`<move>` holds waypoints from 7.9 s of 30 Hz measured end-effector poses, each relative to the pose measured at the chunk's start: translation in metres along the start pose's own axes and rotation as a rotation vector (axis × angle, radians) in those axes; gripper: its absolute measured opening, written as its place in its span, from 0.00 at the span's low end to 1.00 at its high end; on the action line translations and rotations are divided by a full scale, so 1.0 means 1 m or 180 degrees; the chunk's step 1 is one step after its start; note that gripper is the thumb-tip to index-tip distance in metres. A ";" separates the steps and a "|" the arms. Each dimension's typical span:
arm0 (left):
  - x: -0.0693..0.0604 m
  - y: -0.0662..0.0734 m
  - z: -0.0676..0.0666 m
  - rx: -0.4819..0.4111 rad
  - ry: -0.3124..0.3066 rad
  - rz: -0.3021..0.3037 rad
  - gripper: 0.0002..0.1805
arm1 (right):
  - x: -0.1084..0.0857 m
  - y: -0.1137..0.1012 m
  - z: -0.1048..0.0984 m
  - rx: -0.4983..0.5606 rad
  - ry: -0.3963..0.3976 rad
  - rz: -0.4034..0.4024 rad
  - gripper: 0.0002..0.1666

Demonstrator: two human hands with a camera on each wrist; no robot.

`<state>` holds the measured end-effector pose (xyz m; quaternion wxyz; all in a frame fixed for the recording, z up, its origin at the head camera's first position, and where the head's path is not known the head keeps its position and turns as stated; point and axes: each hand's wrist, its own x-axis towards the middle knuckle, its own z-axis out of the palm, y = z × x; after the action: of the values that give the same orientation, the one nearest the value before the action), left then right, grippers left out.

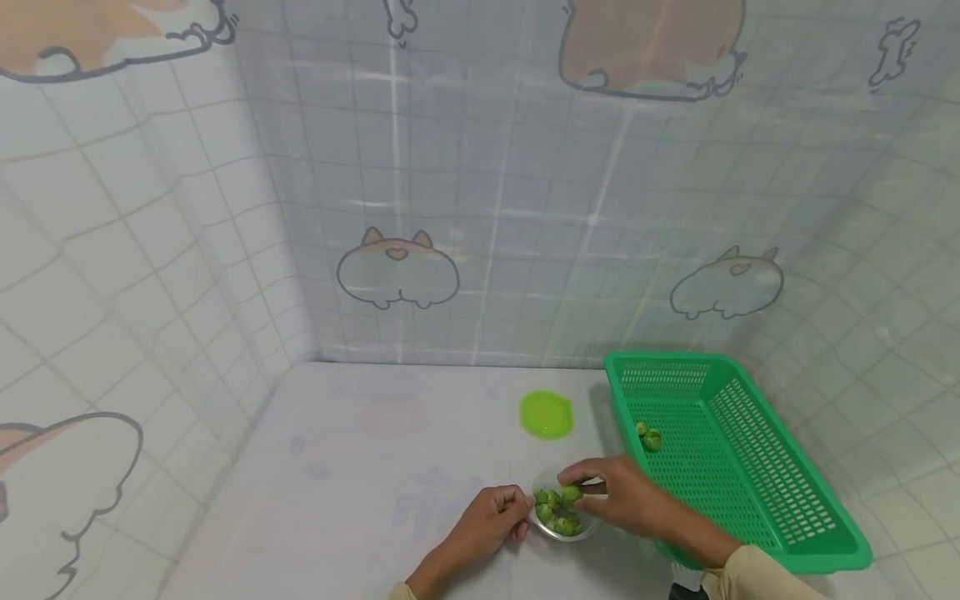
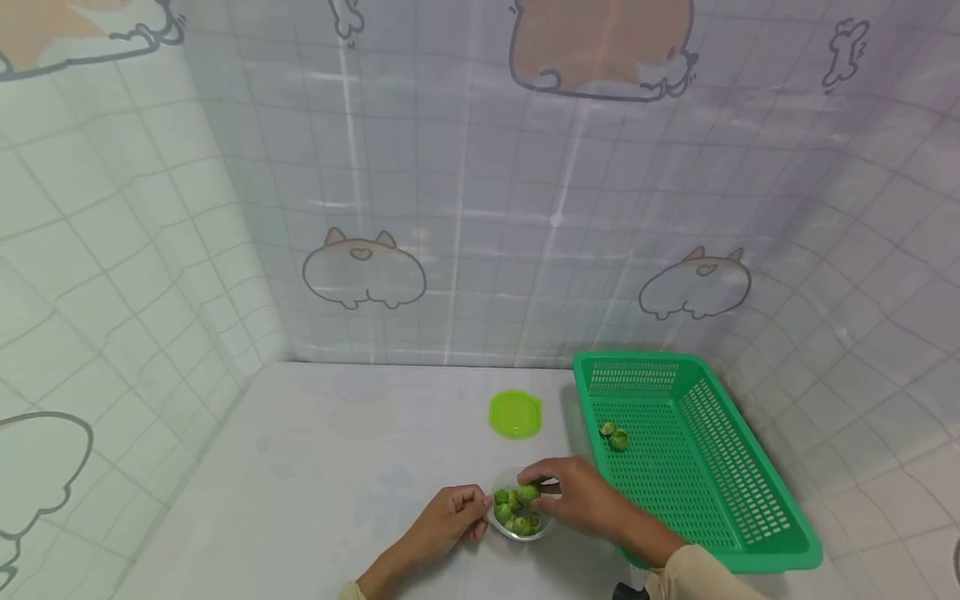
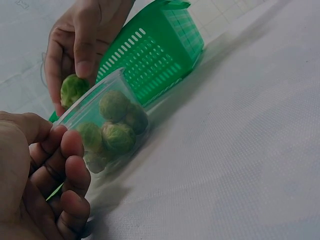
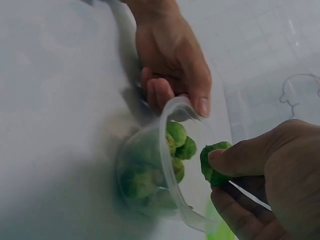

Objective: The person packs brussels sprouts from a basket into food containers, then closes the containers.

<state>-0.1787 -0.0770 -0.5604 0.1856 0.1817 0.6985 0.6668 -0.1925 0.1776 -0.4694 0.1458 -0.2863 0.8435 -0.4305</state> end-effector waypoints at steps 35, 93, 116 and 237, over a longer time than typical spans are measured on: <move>0.001 0.000 -0.003 -0.0050 -0.0036 0.0054 0.19 | 0.013 -0.006 0.015 -0.1529 -0.0344 -0.0189 0.19; 0.001 -0.002 -0.003 0.0030 0.0044 -0.0135 0.20 | -0.017 -0.006 -0.054 -0.0585 0.0603 0.0294 0.18; 0.001 -0.001 -0.002 -0.0025 0.0030 -0.0144 0.20 | -0.029 0.030 -0.098 -0.0766 0.1099 0.0470 0.20; 0.001 0.000 -0.003 0.0098 0.0003 -0.0073 0.20 | -0.027 0.013 -0.099 -0.0420 0.1086 0.0522 0.23</move>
<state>-0.1813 -0.0794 -0.5602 0.1901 0.1762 0.7108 0.6539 -0.2243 0.2642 -0.4214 0.0162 -0.1484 0.9029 -0.4031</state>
